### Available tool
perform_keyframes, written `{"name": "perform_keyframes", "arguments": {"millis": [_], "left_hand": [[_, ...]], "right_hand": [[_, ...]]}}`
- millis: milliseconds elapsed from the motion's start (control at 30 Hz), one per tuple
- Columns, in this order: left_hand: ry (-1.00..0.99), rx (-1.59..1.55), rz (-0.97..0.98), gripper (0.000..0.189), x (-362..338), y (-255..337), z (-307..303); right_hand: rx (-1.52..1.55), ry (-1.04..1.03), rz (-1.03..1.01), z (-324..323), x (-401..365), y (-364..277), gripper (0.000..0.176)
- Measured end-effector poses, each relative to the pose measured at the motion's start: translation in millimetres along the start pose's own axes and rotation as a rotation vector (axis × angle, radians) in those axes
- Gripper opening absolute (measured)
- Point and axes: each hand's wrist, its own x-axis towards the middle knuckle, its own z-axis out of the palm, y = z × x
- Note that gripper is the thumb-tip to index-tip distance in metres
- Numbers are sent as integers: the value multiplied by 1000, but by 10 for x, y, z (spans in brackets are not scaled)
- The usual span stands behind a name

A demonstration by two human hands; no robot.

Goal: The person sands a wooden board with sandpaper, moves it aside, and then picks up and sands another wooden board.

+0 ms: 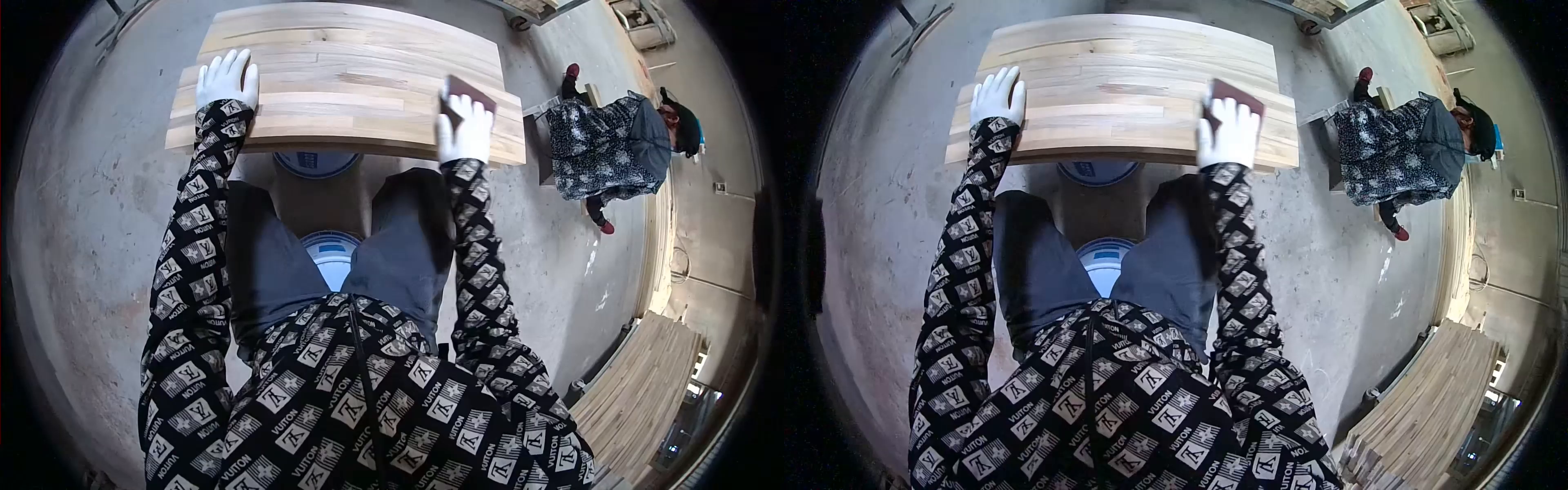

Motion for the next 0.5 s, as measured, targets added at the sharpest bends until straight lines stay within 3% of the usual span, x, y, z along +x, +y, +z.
{"name": "perform_keyframes", "arguments": {"millis": [100, 200, 233, 333, 367, 500], "left_hand": [[-18, 10, -4, 41, 11, -8, -11], [27, 10, 1, 39, 7, -9, 24], [39, 14, 8, 39, 12, -19, 26], [37, -1, 10, 39, 14, -28, 4], [19, -15, 4, 40, 18, -15, -14], [-7, 14, -3, 41, 14, -8, -19]], "right_hand": [[-131, 101, 77, 87, -216, 846, 43], [-318, 22, 272, 50, -138, 704, 45], [-403, 53, 296, 156, -108, 577, 47], [-71, -83, 223, 144, 189, -419, 51], [-25, 188, 32, 218, 198, -792, 40], [232, 38, -132, 348, 182, -1808, 54]]}}
